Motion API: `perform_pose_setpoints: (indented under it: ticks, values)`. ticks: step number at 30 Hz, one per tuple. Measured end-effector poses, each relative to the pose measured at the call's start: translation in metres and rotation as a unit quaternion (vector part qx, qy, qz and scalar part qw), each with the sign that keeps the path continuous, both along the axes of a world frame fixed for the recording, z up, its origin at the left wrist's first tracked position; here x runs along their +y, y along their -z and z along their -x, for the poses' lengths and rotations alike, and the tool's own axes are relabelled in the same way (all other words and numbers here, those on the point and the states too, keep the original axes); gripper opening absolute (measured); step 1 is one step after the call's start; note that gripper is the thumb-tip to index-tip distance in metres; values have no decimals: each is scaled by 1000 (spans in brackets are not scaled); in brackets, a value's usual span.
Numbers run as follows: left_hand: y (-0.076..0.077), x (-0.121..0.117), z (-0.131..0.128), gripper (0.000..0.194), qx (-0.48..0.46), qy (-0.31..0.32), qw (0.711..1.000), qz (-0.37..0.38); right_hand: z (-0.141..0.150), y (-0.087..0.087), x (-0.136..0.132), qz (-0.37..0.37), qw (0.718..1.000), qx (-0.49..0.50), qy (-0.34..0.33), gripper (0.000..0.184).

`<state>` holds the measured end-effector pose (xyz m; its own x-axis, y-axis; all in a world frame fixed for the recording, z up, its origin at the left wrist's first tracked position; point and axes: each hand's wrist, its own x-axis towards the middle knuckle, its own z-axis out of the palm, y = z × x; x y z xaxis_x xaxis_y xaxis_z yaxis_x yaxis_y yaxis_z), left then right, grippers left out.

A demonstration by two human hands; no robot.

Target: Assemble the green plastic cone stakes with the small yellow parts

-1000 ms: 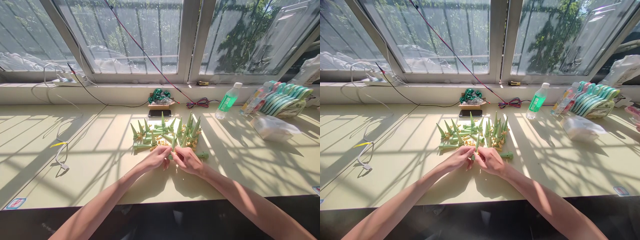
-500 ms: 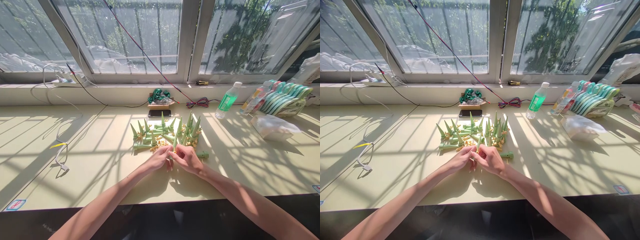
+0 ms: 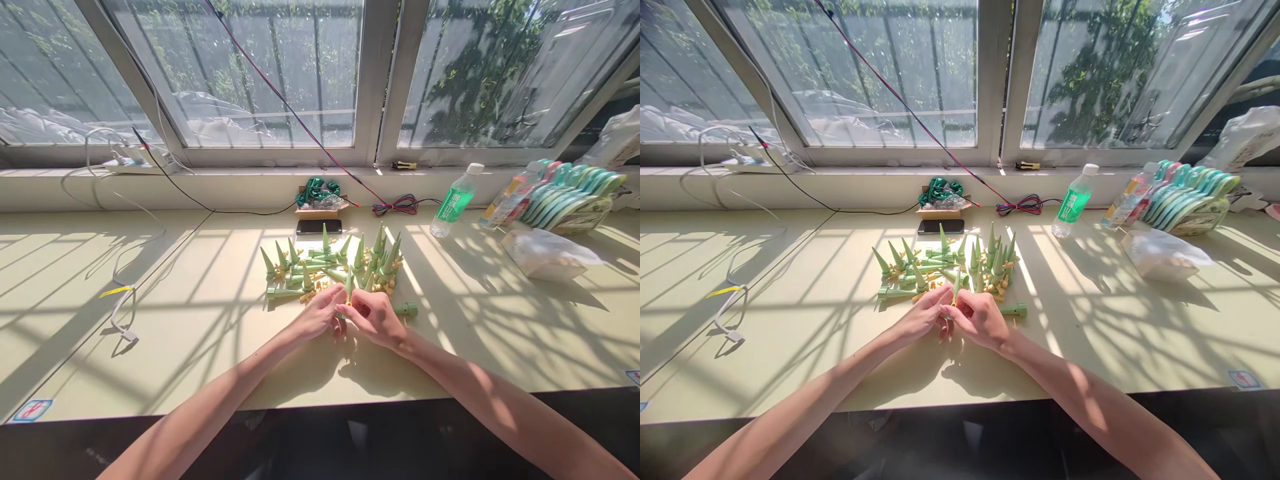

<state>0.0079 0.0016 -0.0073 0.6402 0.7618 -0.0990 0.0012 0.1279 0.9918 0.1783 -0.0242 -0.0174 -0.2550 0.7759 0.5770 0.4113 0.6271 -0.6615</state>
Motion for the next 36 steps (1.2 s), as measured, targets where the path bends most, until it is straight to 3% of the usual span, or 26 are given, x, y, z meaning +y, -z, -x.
perform_pose_setpoints:
  ticks: [10, 22, 36]
  values:
    - [5, -3, -1, 45, -8, 4, 1000, 11, 1, 4, -2, -29, 999, -16, -17, 46]
    - [-4, -12, -4, 45, 2, -11, 1000, -7, 1, -1, -3, -47, 997, -18, -54, 43]
    - [-3, -14, -6, 44, -19, -22, 1000, 6, 2, 3, -3, -53, 997, -3, -56, 45]
